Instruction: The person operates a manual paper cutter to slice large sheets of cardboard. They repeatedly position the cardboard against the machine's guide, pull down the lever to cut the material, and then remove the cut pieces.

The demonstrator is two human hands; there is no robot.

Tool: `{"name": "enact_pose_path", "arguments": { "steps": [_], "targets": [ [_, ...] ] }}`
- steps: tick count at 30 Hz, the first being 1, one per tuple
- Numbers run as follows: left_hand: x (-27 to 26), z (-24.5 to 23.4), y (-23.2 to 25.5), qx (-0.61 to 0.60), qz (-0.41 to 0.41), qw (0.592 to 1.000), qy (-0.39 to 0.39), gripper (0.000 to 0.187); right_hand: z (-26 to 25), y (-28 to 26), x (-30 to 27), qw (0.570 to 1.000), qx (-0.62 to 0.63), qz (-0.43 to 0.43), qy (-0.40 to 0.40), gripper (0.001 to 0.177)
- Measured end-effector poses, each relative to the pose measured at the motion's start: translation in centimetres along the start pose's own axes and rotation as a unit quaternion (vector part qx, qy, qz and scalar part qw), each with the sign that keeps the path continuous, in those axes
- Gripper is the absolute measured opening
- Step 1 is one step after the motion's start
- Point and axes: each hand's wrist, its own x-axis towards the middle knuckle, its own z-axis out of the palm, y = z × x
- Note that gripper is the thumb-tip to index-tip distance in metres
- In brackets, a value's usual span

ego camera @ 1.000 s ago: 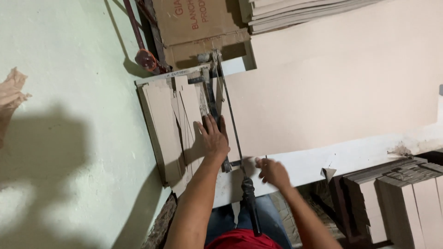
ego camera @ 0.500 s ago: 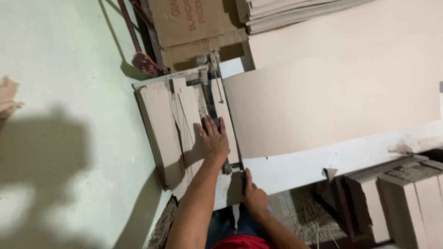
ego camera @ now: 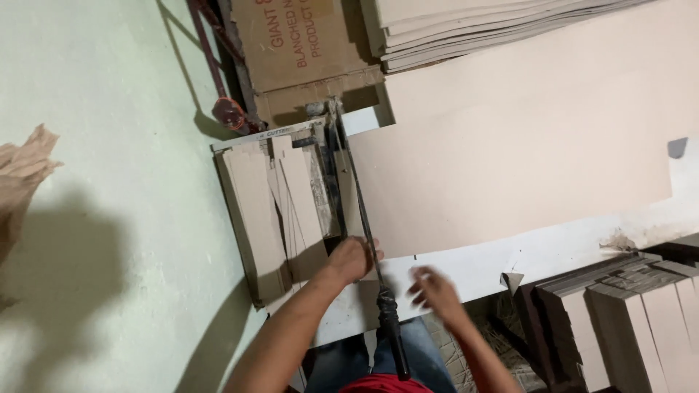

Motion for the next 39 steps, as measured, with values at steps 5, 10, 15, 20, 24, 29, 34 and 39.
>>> {"name": "enact_pose_path", "arguments": {
  "steps": [5,10,15,20,24,29,34,39],
  "targets": [
    [-3.5,1.0,0.5,0.068,0.001,0.991,0.119,0.019,-2.9,1.9,6.3,0.924,0.328,0.067,0.185,0.098],
    [-6.7,6.4,-3.5,0.108,-0.052,0.990,-0.069,0.017,-3.9,7.0,10.3,0.851,0.496,0.005,0.172,0.052],
    [-9.7,-1.1,-4.4,0.067,-0.067,0.995,0.021,0.012,-2.7,9.1,7.9,0.882,0.436,-0.012,0.176,0.050],
    [-7.7,-4.1,-3.8,0.006,-0.147,0.988,0.052,0.041,-0.6,3.2,7.2,0.931,0.347,-0.019,0.114,0.038],
    [-4.0,-9.0,-3.5,-0.069,-0.275,0.955,0.083,0.059,-1.2,2.5,8.5,0.945,0.308,-0.013,0.109,0.046],
    [-0.1,-10.3,-3.6,-0.104,-0.396,0.901,-0.143,0.099,-1.7,3.8,10.3,0.997,0.007,0.069,0.045,0.059],
    [1.7,-5.6,-4.4,-0.072,-0.392,0.908,-0.127,0.118,2.6,-7.6,-2.2,0.963,-0.266,-0.011,0.042,0.068],
    [2.4,-5.4,-4.5,-0.023,-0.384,0.911,-0.150,0.112,8.2,-3.8,-5.9,0.920,-0.393,0.000,0.000,0.120]
  ]
}}
